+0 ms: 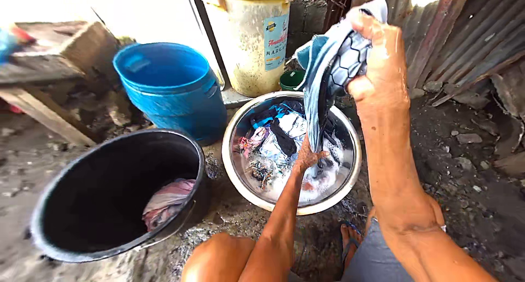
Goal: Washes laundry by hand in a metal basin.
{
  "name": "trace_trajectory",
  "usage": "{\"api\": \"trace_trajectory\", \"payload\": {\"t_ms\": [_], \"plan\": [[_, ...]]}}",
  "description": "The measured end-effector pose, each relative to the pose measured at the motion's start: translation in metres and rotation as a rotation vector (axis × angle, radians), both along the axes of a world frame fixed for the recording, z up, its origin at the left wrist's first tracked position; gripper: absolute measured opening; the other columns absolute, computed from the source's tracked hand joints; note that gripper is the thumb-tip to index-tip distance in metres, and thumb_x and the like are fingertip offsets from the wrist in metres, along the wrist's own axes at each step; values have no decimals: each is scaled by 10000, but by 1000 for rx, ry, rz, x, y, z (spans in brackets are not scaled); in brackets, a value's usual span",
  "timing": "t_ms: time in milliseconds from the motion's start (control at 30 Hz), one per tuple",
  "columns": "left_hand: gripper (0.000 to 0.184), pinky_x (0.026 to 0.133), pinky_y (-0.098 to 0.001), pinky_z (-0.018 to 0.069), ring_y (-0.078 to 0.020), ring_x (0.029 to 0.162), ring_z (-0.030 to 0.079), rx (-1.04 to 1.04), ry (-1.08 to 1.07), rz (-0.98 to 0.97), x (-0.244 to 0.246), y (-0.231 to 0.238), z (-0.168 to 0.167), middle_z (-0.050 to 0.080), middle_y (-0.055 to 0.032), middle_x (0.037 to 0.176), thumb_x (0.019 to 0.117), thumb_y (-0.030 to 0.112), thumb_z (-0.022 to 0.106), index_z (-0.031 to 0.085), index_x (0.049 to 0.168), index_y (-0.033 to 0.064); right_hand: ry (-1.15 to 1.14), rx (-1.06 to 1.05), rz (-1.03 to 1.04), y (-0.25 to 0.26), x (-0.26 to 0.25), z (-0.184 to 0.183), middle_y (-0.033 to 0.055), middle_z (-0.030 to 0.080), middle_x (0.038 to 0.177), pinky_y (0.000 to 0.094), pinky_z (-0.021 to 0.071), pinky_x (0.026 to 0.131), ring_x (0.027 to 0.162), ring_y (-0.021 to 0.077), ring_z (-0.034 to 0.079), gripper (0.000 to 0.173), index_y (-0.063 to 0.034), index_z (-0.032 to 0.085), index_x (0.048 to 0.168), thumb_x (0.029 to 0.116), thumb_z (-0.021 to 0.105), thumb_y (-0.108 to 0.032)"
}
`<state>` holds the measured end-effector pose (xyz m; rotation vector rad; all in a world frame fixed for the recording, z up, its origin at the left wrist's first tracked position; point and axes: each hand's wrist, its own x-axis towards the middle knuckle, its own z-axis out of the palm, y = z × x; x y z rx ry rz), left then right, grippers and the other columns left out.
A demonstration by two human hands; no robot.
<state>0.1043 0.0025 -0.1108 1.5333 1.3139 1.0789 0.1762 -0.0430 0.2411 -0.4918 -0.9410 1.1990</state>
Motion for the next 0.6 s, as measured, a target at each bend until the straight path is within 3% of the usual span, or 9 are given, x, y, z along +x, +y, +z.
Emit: {"api": "trace_trajectory", "payload": {"t_ms": [67, 133, 200, 300, 400, 433, 500, 533, 600], "plan": [[784, 1115, -407, 466, -285, 1253, 609, -13, -122, 103, -1, -3, 22, 618, -274, 1322, 806, 165, 863, 463, 1423, -106, 52, 20, 91, -18, -5, 18, 61, 642, 840, 308, 597, 693, 751, 130, 660, 87, -62, 582, 1023, 1042, 502, -88], [553, 1044, -401, 495, -265, 1188, 599, -77, -285, 209, -9, -12, 45, 599, -274, 1293, 891, -22, 712, 478, 1381, -128, 68, 42, 142, -31, 2, 22, 53, 652, 844, 288, 602, 691, 756, 115, 670, 96, -66, 591, 1026, 1047, 501, -95], [460, 1022, -376, 482, -214, 1182, 568, -96, -361, 239, -28, -23, 61, 573, -230, 1329, 973, -67, 552, 452, 1422, -91, 79, 88, 117, -34, 26, 10, 50, 681, 854, 292, 610, 710, 776, 114, 686, 119, -68, 627, 1021, 1037, 512, -93], [323, 913, -306, 530, -105, 1016, 609, -17, -395, 207, -67, -23, 66, 639, -117, 1136, 984, -32, 537, 543, 1306, -46, 124, 124, 42, -24, 72, -27, 55, 716, 946, 338, 625, 797, 884, 135, 711, 160, -82, 636, 1087, 1047, 487, -123], [404, 971, -354, 511, -138, 1100, 600, -53, -184, 79, -85, -26, 86, 632, -123, 1241, 1010, 37, 538, 509, 1413, 14, 182, 68, 4, -18, 73, -44, 27, 706, 879, 302, 620, 739, 813, 110, 704, 171, -109, 631, 1020, 1053, 464, -120], [495, 960, -382, 529, -176, 1110, 615, -84, -80, -18, -85, -23, 84, 629, -149, 1260, 960, 6, 593, 480, 1442, 19, 176, 63, 17, -15, 65, -42, 16, 693, 845, 287, 610, 706, 772, 97, 690, 175, -115, 628, 1004, 1052, 460, -124], [843, 1084, -458, 495, -285, 1257, 599, -206, 145, -241, -75, -19, 71, 578, -241, 1385, 803, -19, 806, 369, 1524, -22, 149, 43, 67, -8, 43, -30, 4, 654, 786, 261, 581, 618, 679, 84, 648, 148, -112, 611, 984, 1051, 479, -128], [823, 1101, -425, 485, -247, 1258, 605, -261, 194, -270, -63, -26, 63, 610, -211, 1363, 765, 48, 866, 451, 1472, -29, 126, 20, 114, -3, 31, -26, 5, 638, 771, 261, 568, 591, 651, 85, 630, 122, -108, 597, 993, 1052, 494, -138], [687, 1086, -342, 485, -153, 1209, 619, -323, 169, -240, -42, -45, 51, 655, -152, 1299, 779, 137, 877, 561, 1364, -36, 98, -54, 228, 8, 6, -26, 11, 609, 740, 266, 540, 546, 609, 91, 599, 130, -101, 592, 983, 1052, 519, -183]]}}
